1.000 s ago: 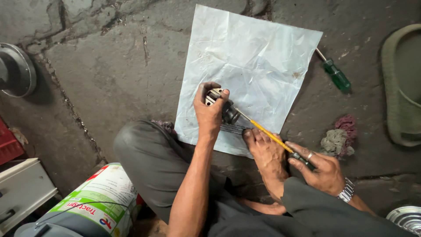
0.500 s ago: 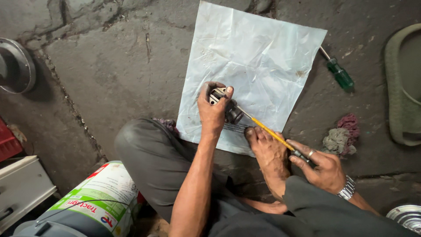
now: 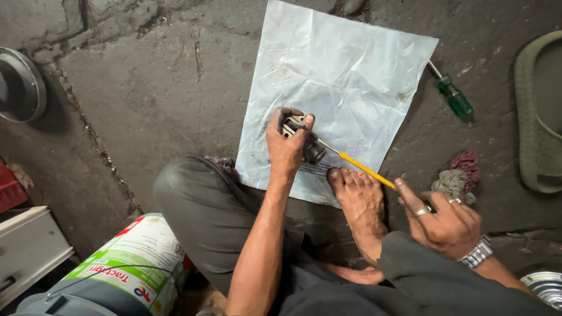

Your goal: The person is sitting on the floor and repairing a mechanical part. They use a screwdriver to disassemble and reassemble the part, placing small components on a plastic sheet. The person also uses a cloth to clean the part.

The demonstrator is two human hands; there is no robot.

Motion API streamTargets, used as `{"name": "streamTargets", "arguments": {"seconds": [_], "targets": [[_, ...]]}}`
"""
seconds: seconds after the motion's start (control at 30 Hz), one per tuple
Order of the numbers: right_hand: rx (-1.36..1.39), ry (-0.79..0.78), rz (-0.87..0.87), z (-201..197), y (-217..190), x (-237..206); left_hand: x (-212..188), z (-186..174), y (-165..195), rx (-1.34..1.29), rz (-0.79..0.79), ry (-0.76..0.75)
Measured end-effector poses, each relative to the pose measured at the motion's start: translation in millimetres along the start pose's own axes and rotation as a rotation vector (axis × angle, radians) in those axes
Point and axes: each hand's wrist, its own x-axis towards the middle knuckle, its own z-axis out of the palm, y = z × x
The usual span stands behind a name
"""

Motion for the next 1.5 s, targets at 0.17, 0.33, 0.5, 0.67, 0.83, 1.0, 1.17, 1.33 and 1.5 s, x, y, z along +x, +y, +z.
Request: {"name": "streamTargets", "arguments": {"seconds": [0.17, 0.33, 0.5, 0.67, 0.83, 1.0, 1.17, 1.33, 1.5], "targets": [[0.582, 0.033, 0.091, 5.9, 11.6, 0.9, -0.2, -1.9, -2.5, -0.021, 0.027, -0.009], [1.561, -0.747, 1.082, 17.5, 39.2, 0.4, -1.8, -2.2, -2.4, -0.011, 0.047, -0.007], [0.823, -0.338, 0.579, 29.3, 33.2, -16.8, -4.0, -3.8, -2.5, -0.010, 0.046, -0.015], [1.349, -0.655, 1.215, 34.6, 39.4, -16.9, -4.3, -4.9, -3.2, 0.003, 0.055, -0.019], [1.049, -0.441, 0.696, 41.4, 37.6, -26.2, -5.2, -5.0, -2.7, 0.002, 0.051, -0.020], [1.238, -0.571, 0.995, 44.5, 39.4, -33.3, -5.1, -6.0, -3.7, 0.044, 0.059, -0.004], [1.172, -0.631, 1.236, 42.7, 37.5, -27.1, -5.6, -6.7, -4.8, 0.007, 0.061, -0.010], [0.981, -0.418, 0.698, 38.4, 28.4, -27.2, -5.5, -7.1, -4.0, 0.008, 0.047, -0.007], [1.188, -0.611, 1.146, 33.0, 34.9, -20.6, -4.7, -7.4, -2.4, -0.016, 0.056, -0.008]]}}
